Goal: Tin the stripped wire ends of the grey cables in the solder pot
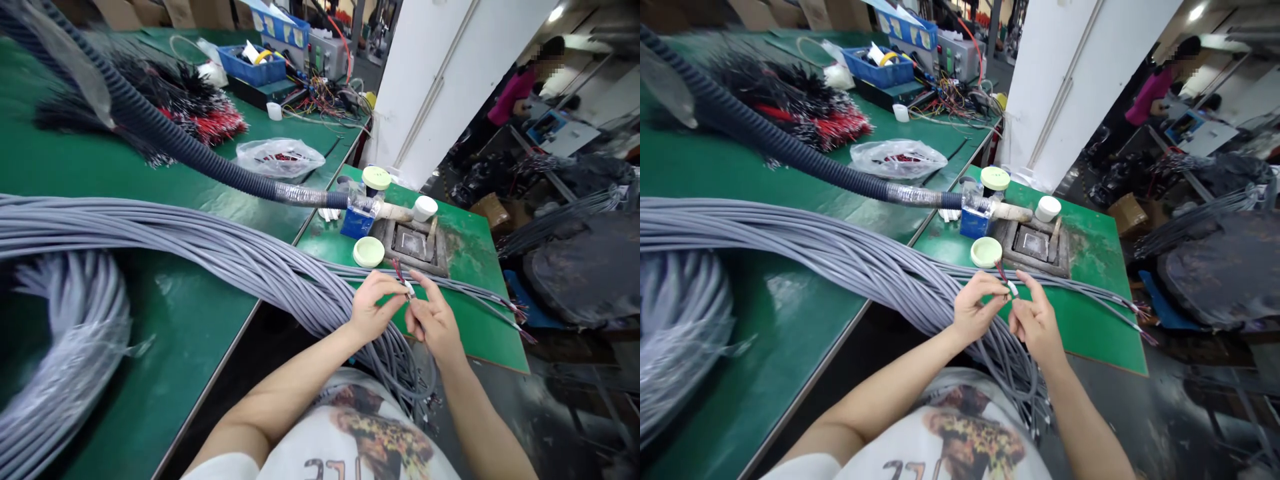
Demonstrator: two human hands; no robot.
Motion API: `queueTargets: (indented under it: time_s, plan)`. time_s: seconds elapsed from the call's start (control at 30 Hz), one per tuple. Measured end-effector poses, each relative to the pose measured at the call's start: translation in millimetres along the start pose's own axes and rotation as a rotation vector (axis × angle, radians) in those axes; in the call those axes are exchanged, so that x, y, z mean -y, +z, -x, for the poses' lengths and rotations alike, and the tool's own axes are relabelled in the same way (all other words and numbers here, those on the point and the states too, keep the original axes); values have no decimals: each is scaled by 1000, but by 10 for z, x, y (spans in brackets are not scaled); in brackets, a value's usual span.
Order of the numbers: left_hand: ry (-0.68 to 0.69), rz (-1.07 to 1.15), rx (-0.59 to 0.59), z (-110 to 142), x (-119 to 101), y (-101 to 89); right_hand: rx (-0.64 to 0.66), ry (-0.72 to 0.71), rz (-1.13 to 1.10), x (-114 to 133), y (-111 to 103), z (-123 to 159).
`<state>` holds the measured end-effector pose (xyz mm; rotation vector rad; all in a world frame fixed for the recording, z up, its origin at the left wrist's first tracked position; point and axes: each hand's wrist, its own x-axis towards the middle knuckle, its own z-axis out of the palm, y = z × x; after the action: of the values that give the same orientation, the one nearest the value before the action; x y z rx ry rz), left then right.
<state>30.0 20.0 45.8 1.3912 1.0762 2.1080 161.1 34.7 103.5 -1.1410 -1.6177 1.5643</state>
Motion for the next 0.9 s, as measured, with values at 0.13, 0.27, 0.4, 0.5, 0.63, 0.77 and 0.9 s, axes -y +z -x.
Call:
queueTargets:
  time_s: [0.13, 0.27, 0.4, 0.5, 0.63, 0.77, 0.9]
  plan:
    - [-522, 401, -70, 100, -3, 82, -6, -1, 2, -9, 36, 48]
    - [-792, 664, 111, 143, -37, 71, 87, 8, 59, -57, -15, 61]
    - [-857, 698, 290, 134, -112, -3, 145, -71, 210, 18, -229, -74]
    - [-888, 665, 405, 160, -170, -39, 167, -131, 274, 155, -356, -231]
    - [-894, 653, 500, 220, -210, -53, 244, -195, 196, 243, -311, -358]
    - [-878, 675, 573, 225, -227, -90, 154, -279, -51, 136, -94, -359]
    - [-858, 663, 591, 206, -241, -158, 61, -203, -280, 31, 97, -399]
